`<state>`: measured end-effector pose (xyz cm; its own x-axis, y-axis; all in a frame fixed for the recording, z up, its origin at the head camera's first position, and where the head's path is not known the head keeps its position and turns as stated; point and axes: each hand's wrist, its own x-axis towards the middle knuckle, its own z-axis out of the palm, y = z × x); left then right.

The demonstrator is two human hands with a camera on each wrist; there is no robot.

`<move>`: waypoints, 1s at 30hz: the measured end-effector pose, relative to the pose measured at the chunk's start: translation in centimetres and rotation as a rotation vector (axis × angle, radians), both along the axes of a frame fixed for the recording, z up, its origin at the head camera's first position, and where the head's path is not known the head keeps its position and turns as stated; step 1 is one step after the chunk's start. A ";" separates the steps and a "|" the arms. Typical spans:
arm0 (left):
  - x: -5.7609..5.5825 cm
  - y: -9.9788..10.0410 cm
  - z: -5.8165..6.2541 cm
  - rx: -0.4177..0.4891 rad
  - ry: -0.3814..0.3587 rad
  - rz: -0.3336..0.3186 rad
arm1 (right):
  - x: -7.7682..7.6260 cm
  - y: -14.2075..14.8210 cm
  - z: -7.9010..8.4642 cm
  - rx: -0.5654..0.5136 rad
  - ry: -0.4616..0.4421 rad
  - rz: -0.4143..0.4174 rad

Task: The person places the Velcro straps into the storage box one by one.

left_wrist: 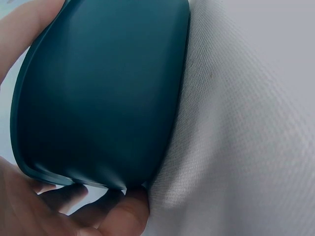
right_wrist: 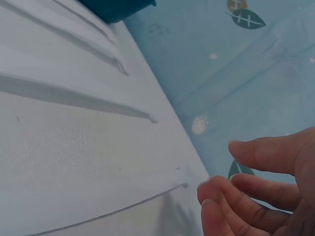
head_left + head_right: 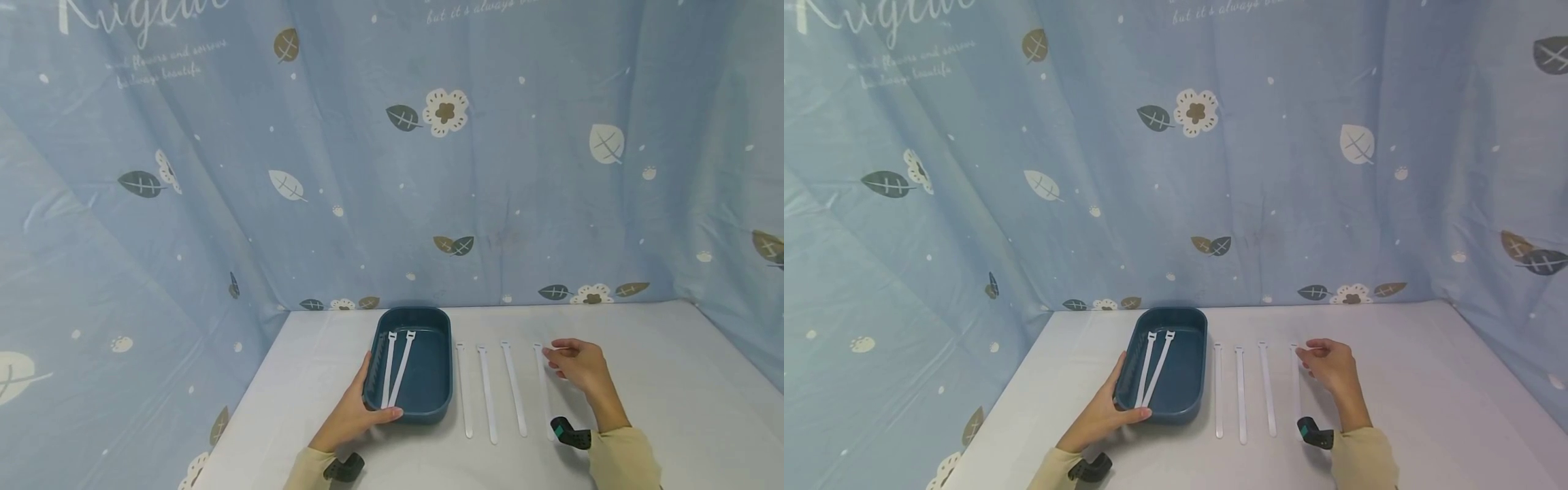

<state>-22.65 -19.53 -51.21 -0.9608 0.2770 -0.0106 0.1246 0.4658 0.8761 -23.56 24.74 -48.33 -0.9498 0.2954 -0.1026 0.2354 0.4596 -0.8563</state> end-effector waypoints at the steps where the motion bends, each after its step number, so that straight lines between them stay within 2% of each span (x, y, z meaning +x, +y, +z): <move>1: 0.0 0.0 0.0 -0.002 0.000 0.001 | 0.0 0.0 -0.1 0.003 -0.002 0.000; 8: -0.1 -0.1 -0.1 -0.005 -0.002 0.002 | -0.3 0.1 -0.5 0.011 -0.019 -0.003; 14: -0.1 -0.1 -0.2 0.017 0.004 -0.012 | -0.2 0.3 -0.6 -0.007 -0.051 0.026; 22: -0.1 0.0 -0.1 -0.004 0.003 0.001 | -0.2 0.3 -1.1 -0.007 -0.053 0.055; 30: -0.1 -0.1 -0.2 0.004 0.010 -0.003 | 0.1 0.0 -0.8 0.001 -0.051 0.057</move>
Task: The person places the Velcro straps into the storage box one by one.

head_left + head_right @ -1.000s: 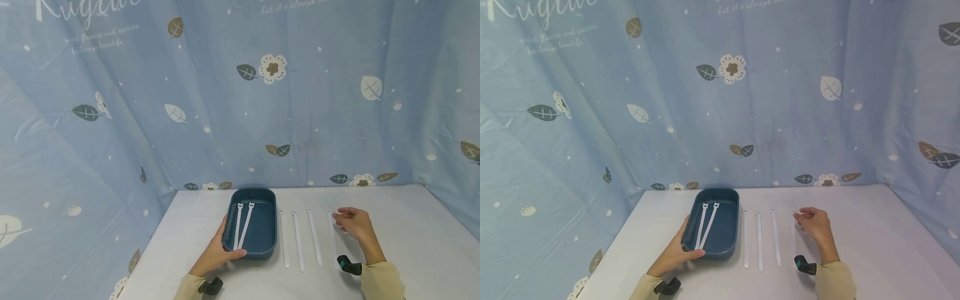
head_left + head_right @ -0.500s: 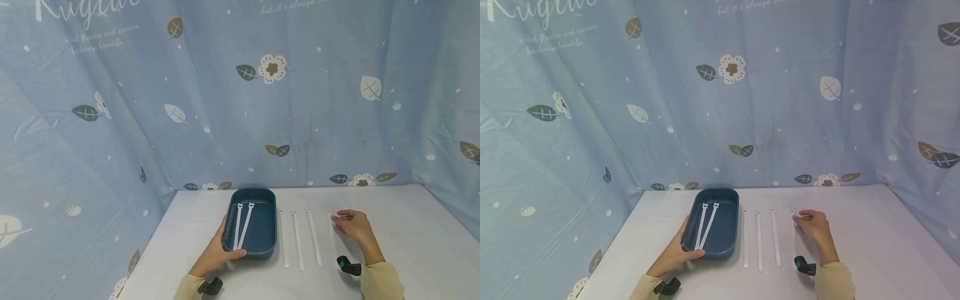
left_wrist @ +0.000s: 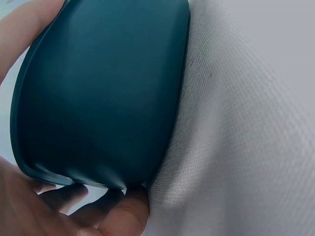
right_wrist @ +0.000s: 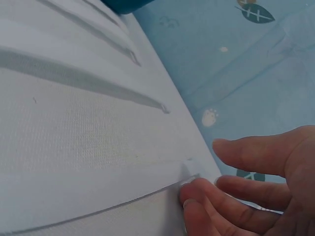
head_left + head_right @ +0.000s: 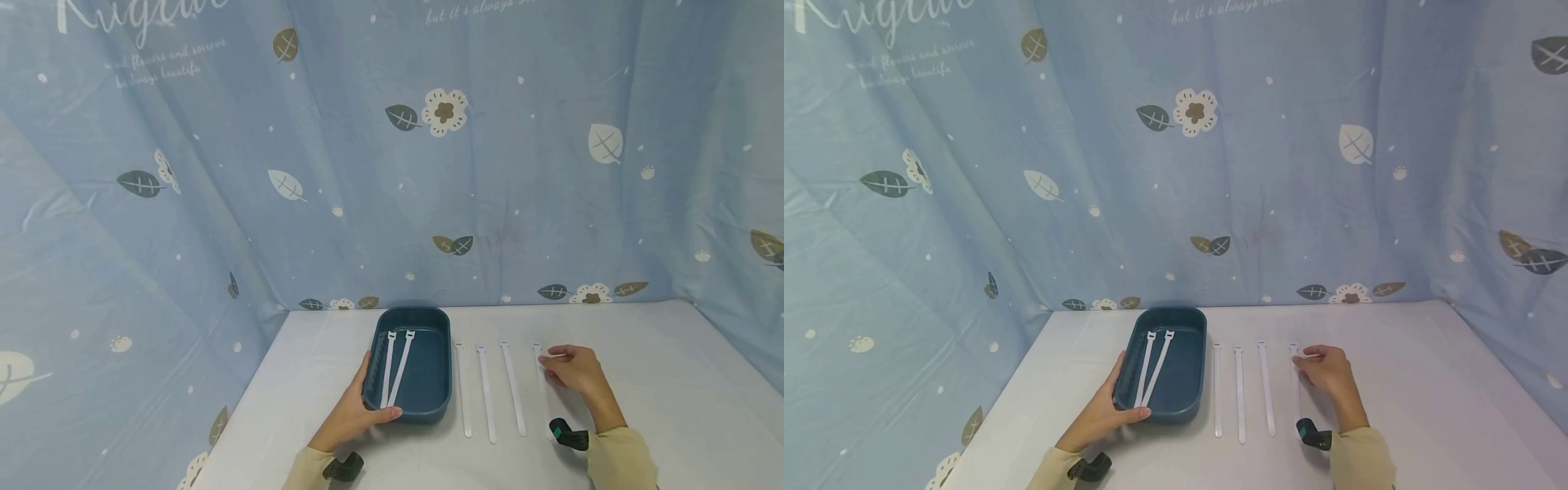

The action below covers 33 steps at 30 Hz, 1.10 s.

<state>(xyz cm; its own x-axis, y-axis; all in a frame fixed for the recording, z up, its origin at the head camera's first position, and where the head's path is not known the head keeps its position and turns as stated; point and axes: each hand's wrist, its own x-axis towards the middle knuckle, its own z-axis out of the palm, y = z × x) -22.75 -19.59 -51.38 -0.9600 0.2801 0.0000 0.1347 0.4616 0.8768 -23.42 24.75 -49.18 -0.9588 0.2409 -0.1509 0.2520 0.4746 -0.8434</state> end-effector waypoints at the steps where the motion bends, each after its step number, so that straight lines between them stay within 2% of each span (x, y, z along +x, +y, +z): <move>1: 0.0 0.0 0.0 0.001 0.001 0.000 | 0.0 0.0 0.0 -0.003 -0.003 -0.001; 19: -0.2 0.0 -0.3 -0.023 0.001 0.007 | -0.2 -0.2 -0.3 0.019 -0.022 0.001; 33: 0.0 0.0 0.0 -0.015 -0.009 0.007 | -0.3 -0.5 -0.4 0.044 -0.028 -0.014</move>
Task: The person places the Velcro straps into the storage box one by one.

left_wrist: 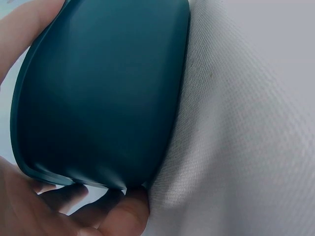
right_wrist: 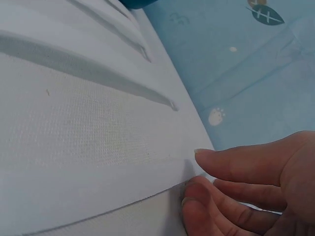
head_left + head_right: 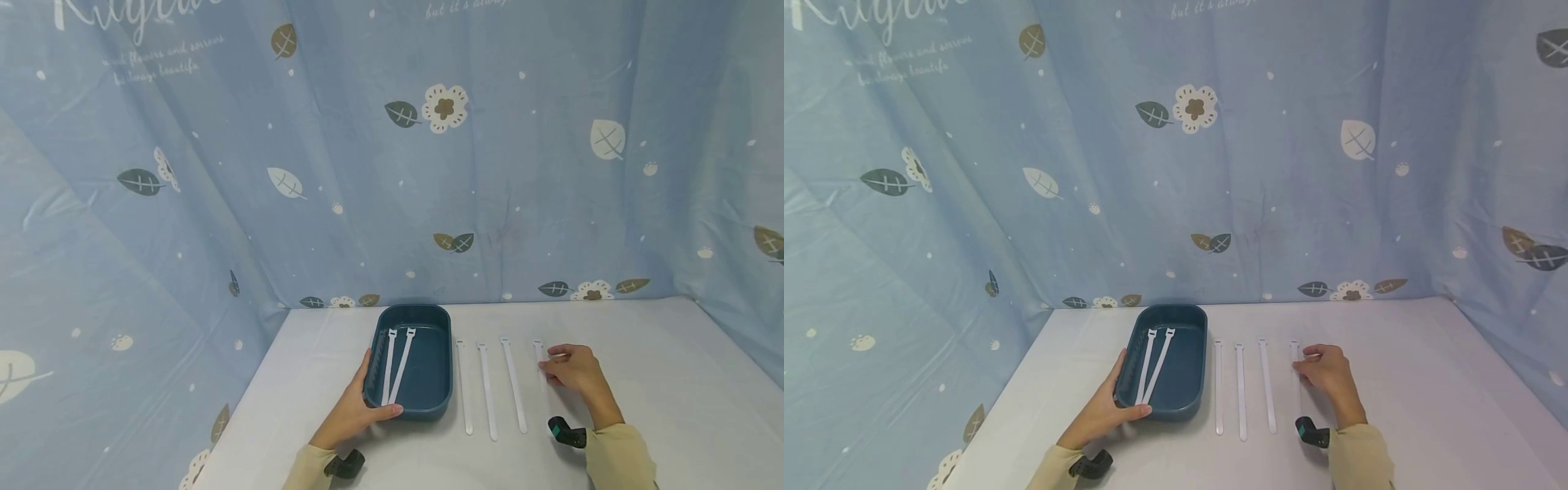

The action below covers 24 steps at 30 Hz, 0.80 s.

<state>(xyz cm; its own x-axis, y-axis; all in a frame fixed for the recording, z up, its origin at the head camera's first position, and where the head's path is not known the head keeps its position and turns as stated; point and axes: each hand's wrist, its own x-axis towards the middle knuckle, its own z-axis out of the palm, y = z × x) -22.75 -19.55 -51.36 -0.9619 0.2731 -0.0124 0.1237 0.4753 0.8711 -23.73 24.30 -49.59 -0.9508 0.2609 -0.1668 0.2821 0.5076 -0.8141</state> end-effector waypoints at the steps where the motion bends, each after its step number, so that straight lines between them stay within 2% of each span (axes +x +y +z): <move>1: 0.0 0.0 0.0 0.001 -0.001 0.000 | 0.0 0.0 0.0 0.001 0.000 0.000; 17: -0.1 0.0 0.1 -0.010 -0.001 -0.002 | 0.1 -0.3 0.3 0.044 0.019 0.019; 24: -0.1 0.0 -0.1 0.018 0.012 -0.011 | 0.1 -0.4 0.2 0.056 0.008 0.027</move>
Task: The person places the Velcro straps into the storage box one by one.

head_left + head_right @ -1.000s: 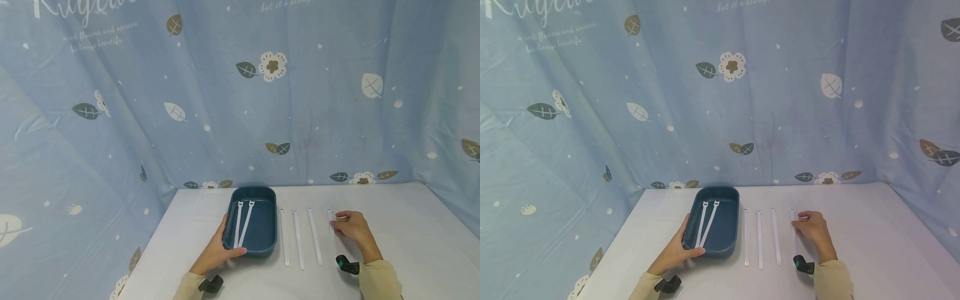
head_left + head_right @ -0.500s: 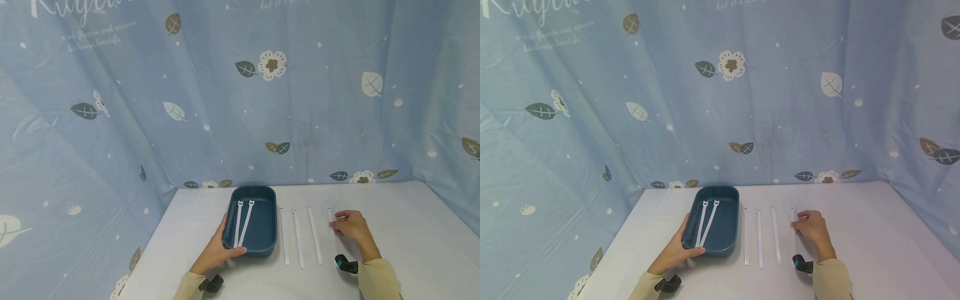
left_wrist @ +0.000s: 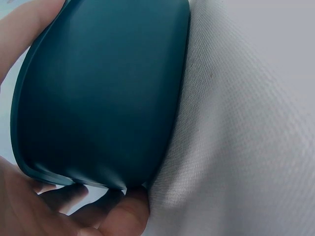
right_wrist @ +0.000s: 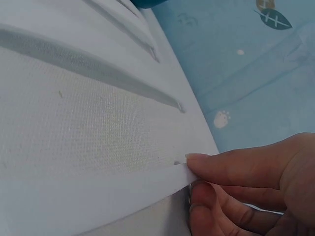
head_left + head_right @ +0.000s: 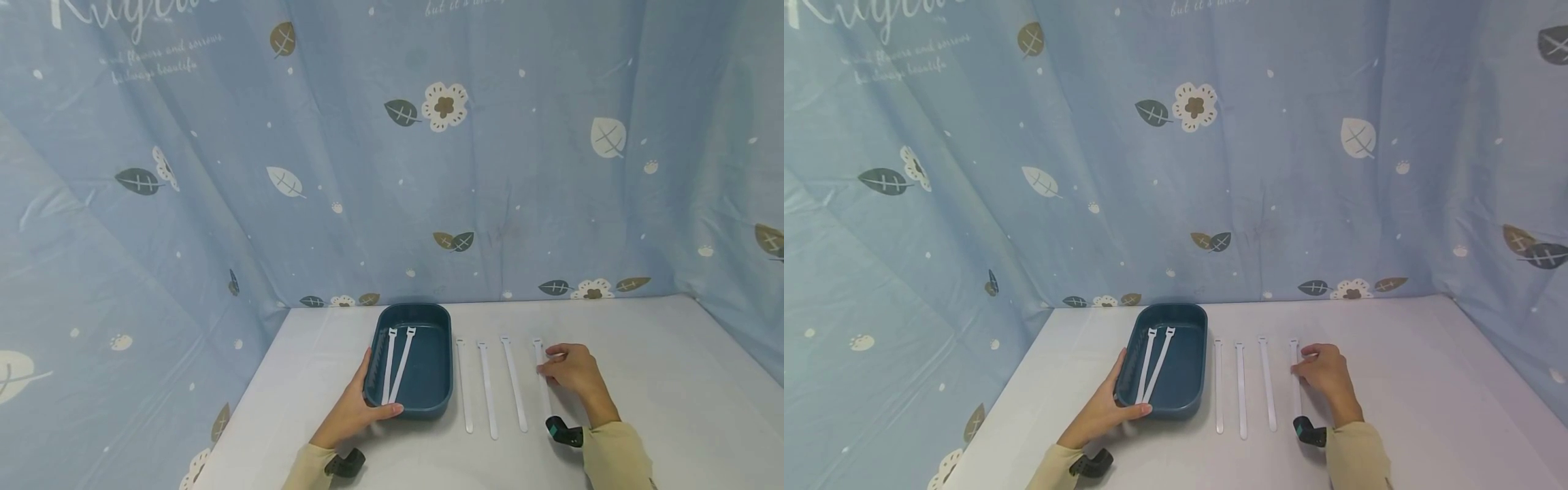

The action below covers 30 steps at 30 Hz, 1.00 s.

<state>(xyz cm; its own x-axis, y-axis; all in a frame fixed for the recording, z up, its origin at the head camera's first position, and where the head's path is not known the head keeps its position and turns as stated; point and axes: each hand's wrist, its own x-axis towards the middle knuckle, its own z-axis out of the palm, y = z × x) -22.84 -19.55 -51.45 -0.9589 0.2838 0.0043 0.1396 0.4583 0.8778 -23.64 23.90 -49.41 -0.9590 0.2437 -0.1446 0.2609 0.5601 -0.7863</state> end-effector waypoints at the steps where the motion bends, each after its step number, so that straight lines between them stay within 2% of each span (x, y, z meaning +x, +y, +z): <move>1: 0.0 0.0 0.0 0.006 0.002 -0.002 | 0.0 0.0 0.0 -0.001 0.000 0.001; 30: 0.0 0.0 0.0 0.015 -0.009 -0.011 | 0.1 -0.1 0.1 -0.033 -0.003 0.034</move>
<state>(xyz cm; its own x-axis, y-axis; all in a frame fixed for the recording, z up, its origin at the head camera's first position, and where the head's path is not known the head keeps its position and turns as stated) -22.83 -19.56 -51.41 -0.9556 0.2948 0.0003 0.1371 0.4434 0.8858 -23.57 23.82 -49.29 -0.9661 0.2062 -0.1553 0.2449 0.5427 -0.8035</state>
